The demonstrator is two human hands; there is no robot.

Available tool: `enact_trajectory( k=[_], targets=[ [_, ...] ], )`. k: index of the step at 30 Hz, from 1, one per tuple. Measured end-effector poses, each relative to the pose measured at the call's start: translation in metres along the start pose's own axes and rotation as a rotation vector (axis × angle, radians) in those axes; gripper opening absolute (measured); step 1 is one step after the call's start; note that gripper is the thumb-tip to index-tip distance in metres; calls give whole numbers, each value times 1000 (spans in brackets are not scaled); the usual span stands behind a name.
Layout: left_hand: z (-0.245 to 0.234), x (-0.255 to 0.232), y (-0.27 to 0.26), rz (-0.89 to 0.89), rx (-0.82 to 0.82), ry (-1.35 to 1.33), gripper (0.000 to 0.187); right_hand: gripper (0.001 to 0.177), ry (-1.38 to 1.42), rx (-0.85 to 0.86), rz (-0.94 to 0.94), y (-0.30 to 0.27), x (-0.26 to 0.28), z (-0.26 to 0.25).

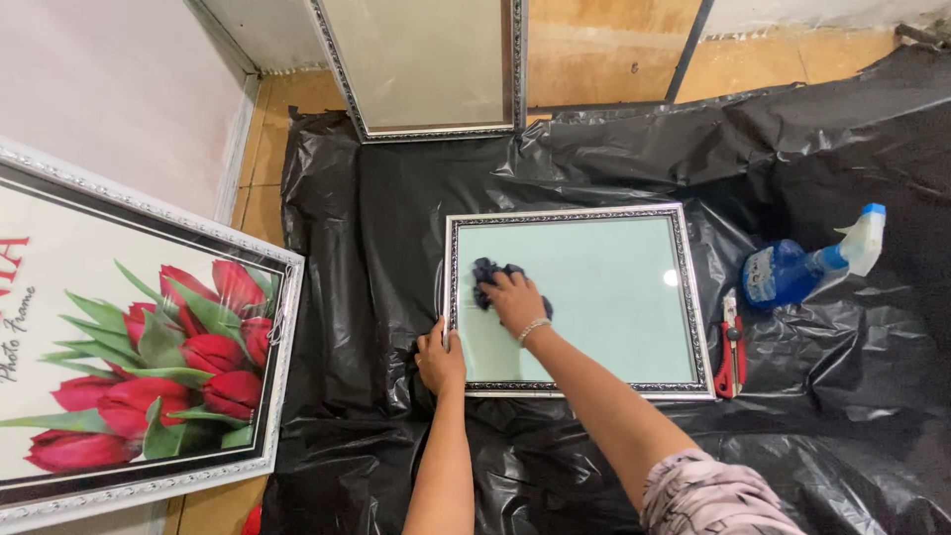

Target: Cleaning a framed mirror using a cloth

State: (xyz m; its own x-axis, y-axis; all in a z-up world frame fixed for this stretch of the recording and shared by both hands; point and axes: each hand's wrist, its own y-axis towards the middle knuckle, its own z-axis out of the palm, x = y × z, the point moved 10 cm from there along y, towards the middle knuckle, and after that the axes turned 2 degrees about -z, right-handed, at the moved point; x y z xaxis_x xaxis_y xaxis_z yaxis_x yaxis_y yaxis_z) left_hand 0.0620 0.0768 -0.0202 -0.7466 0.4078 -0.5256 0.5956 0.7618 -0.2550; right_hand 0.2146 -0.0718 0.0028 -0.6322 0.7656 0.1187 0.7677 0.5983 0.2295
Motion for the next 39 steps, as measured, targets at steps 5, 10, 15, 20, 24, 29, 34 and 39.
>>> enact_trajectory(
  k=[5,10,15,20,24,29,34,39],
  targets=[
    [-7,-7,-6,-6,31,-33,37,35,-65,-44,90,-31,-89,-20],
    [-11,-11,-10,-1,55,-45,38,40,-138,-9,236,-73,-192,-53],
    [-11,-11,-10,-23,82,-41,39,42,-433,-75,454,-121,-271,-99],
    [-10,-11,-10,-11,50,-40,39,29,-483,-160,516,-123,-262,-88],
    [-4,-5,-5,-12,17,-18,39,26,-334,-320,717,-119,-262,-68],
    [-5,-7,-6,-39,30,-10,40,40,-33,-189,717,-68,-187,-56],
    [0,1,-2,-22,-29,-11,39,43,107,-38,599,-14,-88,-25],
    [5,3,2,6,-57,-12,38,47,70,73,169,38,9,1]
  ],
)
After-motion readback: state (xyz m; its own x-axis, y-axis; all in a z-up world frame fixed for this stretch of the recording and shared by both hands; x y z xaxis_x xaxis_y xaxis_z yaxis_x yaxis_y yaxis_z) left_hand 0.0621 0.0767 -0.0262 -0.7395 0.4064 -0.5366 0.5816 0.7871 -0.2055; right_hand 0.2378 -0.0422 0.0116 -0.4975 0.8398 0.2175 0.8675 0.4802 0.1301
